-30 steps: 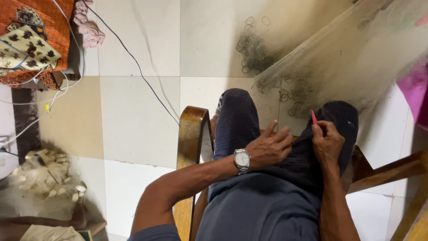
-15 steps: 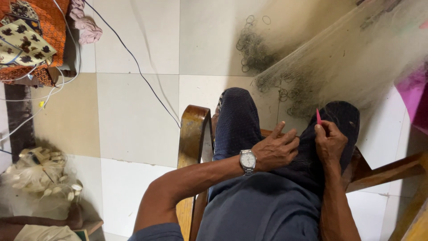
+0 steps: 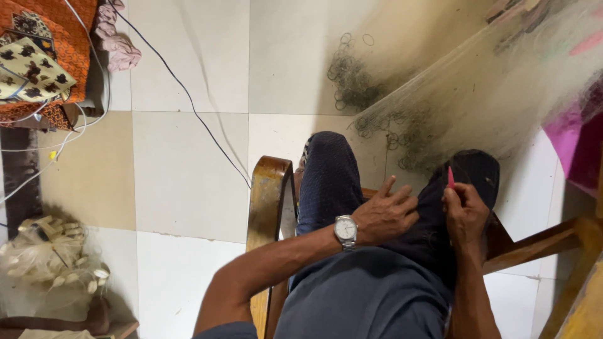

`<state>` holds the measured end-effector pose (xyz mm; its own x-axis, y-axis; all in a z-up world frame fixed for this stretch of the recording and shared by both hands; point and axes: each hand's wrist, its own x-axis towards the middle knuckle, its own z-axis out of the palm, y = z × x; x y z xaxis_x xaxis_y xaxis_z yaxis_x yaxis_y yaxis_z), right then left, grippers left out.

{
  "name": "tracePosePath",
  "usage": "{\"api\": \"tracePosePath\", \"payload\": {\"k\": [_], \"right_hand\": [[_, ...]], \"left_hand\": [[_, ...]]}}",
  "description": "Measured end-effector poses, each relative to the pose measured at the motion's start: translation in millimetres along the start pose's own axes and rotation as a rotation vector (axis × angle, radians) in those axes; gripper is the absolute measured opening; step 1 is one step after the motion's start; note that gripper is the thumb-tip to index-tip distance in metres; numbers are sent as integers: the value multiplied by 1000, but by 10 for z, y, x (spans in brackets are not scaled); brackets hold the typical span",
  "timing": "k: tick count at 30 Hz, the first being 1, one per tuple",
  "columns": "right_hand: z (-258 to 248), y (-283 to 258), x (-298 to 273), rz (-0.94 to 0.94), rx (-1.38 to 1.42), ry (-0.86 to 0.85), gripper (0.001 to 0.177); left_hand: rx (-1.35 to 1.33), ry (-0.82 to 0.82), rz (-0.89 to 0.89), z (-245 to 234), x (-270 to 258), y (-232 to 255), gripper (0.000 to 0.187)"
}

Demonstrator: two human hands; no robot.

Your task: Repairing a fishing net using a netting needle

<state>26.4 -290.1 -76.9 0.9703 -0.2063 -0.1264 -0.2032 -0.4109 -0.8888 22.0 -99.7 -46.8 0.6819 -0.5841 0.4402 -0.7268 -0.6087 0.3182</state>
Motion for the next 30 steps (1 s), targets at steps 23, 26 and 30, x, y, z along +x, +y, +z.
{"api": "tracePosePath", "payload": {"k": [23, 26, 30], "right_hand": [[-37, -1176, 541, -206, 370, 20, 9], [135, -1310, 535, -208, 501, -37, 7], [455, -1527, 345, -177, 800, -193, 16]], "left_hand": [[-1343, 94, -1674, -489, -1077, 294, 5], [-1179, 189, -1538, -505, -974, 203, 5], [-825, 236, -1069, -742, -541, -70, 34]]}}
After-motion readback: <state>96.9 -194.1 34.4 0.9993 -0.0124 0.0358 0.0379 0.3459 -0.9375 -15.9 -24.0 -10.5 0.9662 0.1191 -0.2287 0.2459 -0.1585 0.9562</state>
